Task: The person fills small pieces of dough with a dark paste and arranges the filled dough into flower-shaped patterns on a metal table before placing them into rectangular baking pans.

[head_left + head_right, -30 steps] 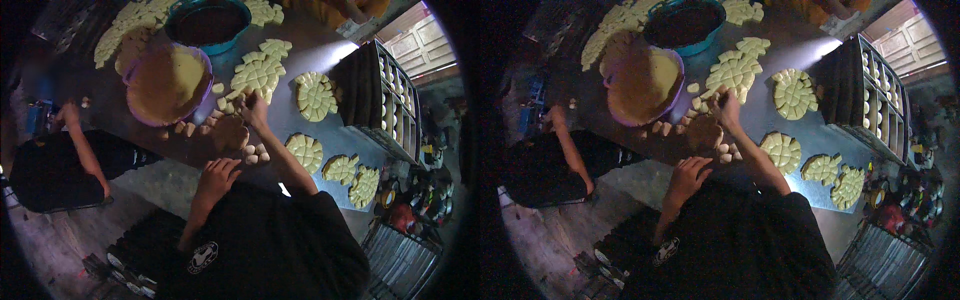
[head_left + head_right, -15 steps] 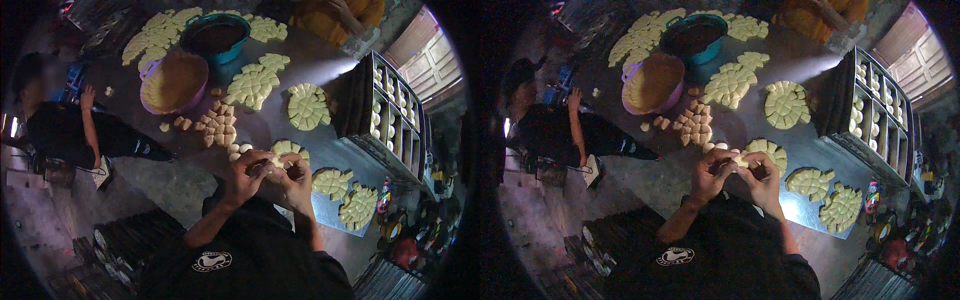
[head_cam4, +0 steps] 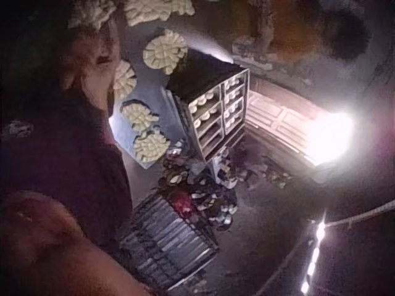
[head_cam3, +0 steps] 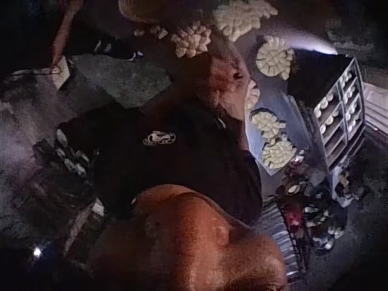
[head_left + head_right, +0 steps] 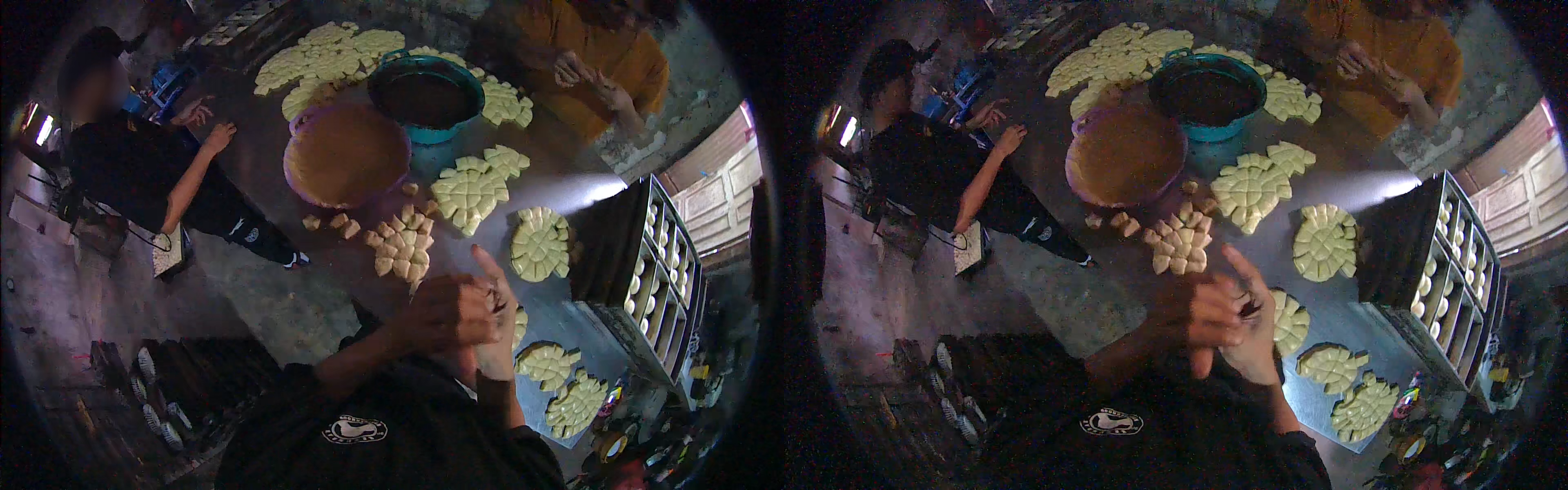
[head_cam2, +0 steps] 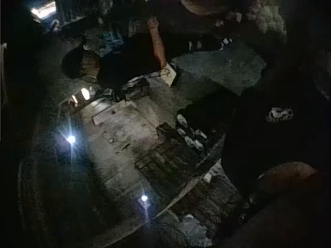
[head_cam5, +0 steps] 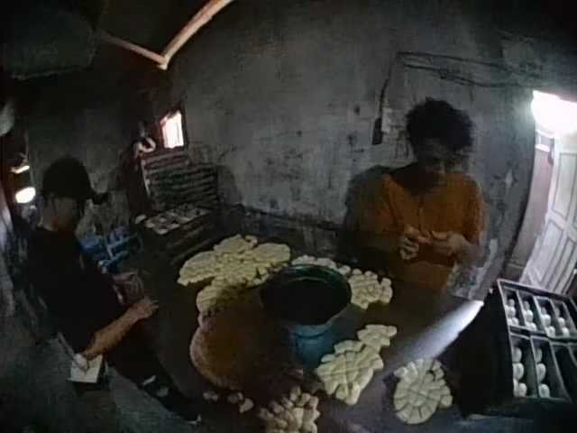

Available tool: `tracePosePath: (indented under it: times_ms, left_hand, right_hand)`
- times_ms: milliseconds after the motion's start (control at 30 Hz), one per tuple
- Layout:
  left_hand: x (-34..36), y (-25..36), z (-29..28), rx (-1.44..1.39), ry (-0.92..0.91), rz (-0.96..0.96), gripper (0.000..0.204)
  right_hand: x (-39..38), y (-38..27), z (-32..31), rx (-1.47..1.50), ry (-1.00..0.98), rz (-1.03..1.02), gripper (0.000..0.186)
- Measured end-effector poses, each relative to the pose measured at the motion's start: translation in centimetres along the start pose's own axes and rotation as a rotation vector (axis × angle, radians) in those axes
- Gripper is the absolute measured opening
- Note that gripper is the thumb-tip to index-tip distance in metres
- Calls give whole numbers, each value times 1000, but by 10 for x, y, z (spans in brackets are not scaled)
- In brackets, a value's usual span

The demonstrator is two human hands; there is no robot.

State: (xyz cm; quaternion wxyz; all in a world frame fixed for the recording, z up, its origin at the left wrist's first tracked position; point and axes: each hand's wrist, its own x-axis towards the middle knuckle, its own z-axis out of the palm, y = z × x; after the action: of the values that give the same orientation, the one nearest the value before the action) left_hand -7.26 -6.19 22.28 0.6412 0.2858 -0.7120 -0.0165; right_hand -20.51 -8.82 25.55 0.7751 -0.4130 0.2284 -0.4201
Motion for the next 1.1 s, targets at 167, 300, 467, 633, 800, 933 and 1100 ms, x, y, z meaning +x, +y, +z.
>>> tracePosePath:
  times_ms: [167, 300, 467, 633, 800, 933, 1100]
  left_hand:
    - [-29, -59, -17, -521, 398, -134, 47]
    - [-26, -115, -47, -651, 636, -356, 62]
    - [2, -138, -98, -443, 745, -965, 83]
    - [-19, -163, -140, -538, 554, -1154, 38]
    - [-27, -177, -157, -612, 510, -1304, 30]
    - [-26, -179, -163, -546, 426, -1325, 33]
    - [-10, -171, -161, -578, 621, -1321, 32]
  right_hand:
    - [59, 18, 45, -256, -190, 1, 65]
    - [127, 40, 64, -89, -207, 143, 63]
    - [273, 60, 63, -1022, -223, -162, 45]
    - [410, 102, 34, -1809, -465, -228, 36]
    - [438, 132, -1, -1744, -487, -110, 45]
    - [410, 115, 20, -1355, -70, 71, 46]
    - [320, 90, 54, -654, 5, 203, 35]
